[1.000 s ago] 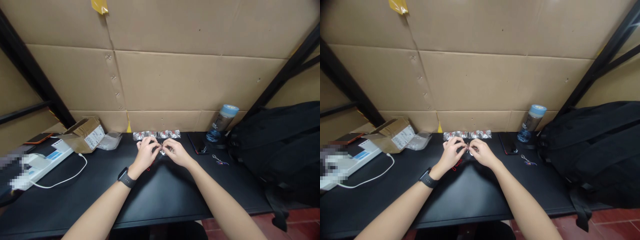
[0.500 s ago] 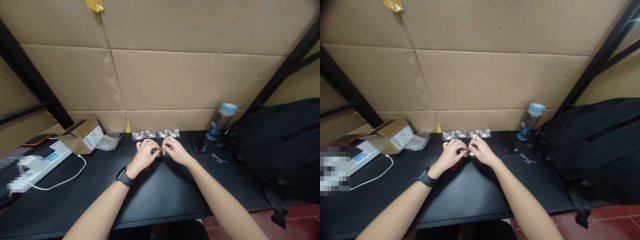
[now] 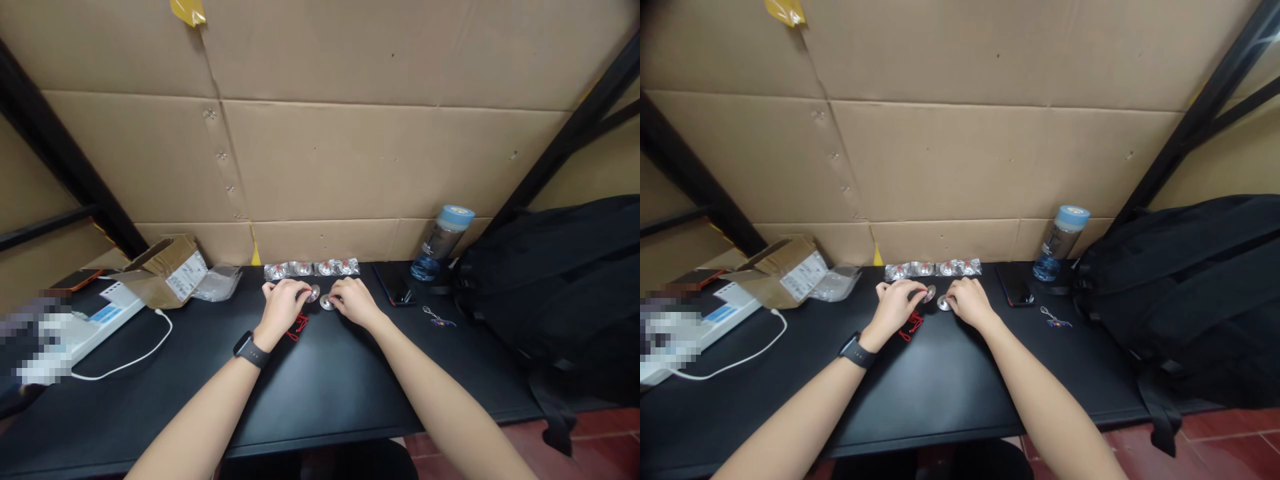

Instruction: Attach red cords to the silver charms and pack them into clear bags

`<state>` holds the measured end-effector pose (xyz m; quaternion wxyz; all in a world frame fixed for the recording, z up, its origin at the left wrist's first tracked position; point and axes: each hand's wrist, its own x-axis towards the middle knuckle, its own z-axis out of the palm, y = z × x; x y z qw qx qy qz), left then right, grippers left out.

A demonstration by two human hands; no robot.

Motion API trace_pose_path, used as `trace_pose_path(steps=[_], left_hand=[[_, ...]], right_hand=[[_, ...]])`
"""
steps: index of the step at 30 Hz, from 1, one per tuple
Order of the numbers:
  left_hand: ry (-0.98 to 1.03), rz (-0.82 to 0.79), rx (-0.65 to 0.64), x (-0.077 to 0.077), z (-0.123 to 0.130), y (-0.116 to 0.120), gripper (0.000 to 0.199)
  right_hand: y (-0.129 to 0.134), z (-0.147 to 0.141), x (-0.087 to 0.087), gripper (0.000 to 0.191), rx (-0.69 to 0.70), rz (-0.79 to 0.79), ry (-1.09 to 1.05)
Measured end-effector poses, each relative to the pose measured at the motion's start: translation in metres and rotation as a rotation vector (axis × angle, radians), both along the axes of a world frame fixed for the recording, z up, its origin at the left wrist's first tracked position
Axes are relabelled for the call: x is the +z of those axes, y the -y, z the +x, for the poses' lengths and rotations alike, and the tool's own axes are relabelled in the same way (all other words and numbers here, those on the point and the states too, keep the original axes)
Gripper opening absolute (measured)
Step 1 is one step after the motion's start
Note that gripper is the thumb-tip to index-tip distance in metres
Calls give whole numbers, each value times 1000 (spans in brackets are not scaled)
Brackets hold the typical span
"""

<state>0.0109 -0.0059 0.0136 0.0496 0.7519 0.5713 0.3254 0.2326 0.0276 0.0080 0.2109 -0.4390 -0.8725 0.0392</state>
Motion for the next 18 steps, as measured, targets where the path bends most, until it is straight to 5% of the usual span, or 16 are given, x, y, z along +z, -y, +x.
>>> trace_pose_path(steps=[9, 14, 18], left_hand=[[260, -115, 40, 5, 1, -2, 14], [463, -141, -43, 5, 6, 1, 16], [416, -125, -42, 11, 10, 7, 15]], right_hand=[[1, -8, 3, 18, -14, -36, -705], [11, -20, -1, 23, 8, -262, -874], [16, -28, -2, 28, 43, -539, -1012]])
